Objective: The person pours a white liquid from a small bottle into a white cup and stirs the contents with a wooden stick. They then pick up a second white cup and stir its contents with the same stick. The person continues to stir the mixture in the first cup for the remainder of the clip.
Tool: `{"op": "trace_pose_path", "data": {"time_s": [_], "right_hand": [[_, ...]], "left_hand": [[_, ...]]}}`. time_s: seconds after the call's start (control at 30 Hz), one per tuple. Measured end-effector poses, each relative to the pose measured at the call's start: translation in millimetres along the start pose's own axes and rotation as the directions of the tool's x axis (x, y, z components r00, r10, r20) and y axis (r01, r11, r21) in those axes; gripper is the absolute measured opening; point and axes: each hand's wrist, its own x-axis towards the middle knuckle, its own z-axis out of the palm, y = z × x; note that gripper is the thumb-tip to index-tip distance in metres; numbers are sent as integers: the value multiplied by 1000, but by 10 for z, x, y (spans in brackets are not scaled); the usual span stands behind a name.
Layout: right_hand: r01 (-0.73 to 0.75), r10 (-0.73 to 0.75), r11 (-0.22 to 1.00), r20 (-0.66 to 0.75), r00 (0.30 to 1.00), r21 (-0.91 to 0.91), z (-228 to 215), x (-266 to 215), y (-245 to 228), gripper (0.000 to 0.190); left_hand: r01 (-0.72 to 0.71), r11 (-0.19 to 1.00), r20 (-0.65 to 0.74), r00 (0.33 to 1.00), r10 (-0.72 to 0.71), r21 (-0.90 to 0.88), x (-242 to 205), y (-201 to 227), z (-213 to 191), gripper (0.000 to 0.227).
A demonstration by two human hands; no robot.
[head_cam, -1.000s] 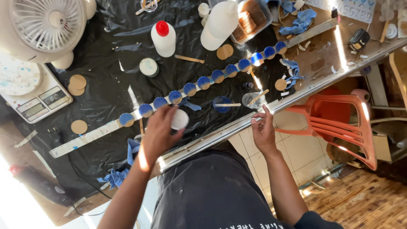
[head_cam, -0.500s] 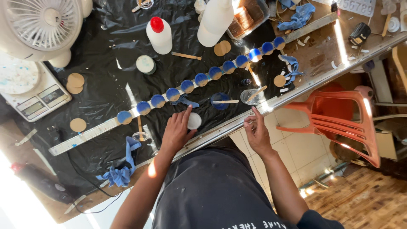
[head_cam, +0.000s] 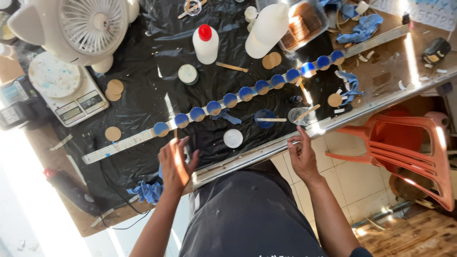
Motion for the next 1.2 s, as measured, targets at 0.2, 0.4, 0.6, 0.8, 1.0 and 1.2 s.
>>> {"op": "trace_pose_path", "data": {"time_s": [0.2,0.4,0.6,0.8,1.0,1.2], "right_hand": [[67,-65,996,-39,997,51,27,121,-95,57],[137,-131,986,-72,989,91,22,522,-307,38],[299,-297,954,-74,952,12,-36,792,-776,38],[175,-160,980,-154,975,92,-192,399,-816,35],[44,-6,993,-320,947,113,-257,-63,-548,33],[-71,99,993,-349,932,92,-319,-245,-545,33]], "left_hand": [[5,997,-3,1000,-4,76,-190,-196,79,49],[-81,981,-204,978,44,-178,697,185,-60,40],[-411,894,-372,869,326,-177,2533,1067,-191,34],[-345,938,342,884,319,18,4237,1054,1060,19],[-507,855,485,778,400,108,4542,797,1884,47],[-515,843,586,734,343,152,4555,688,2338,70]]}}
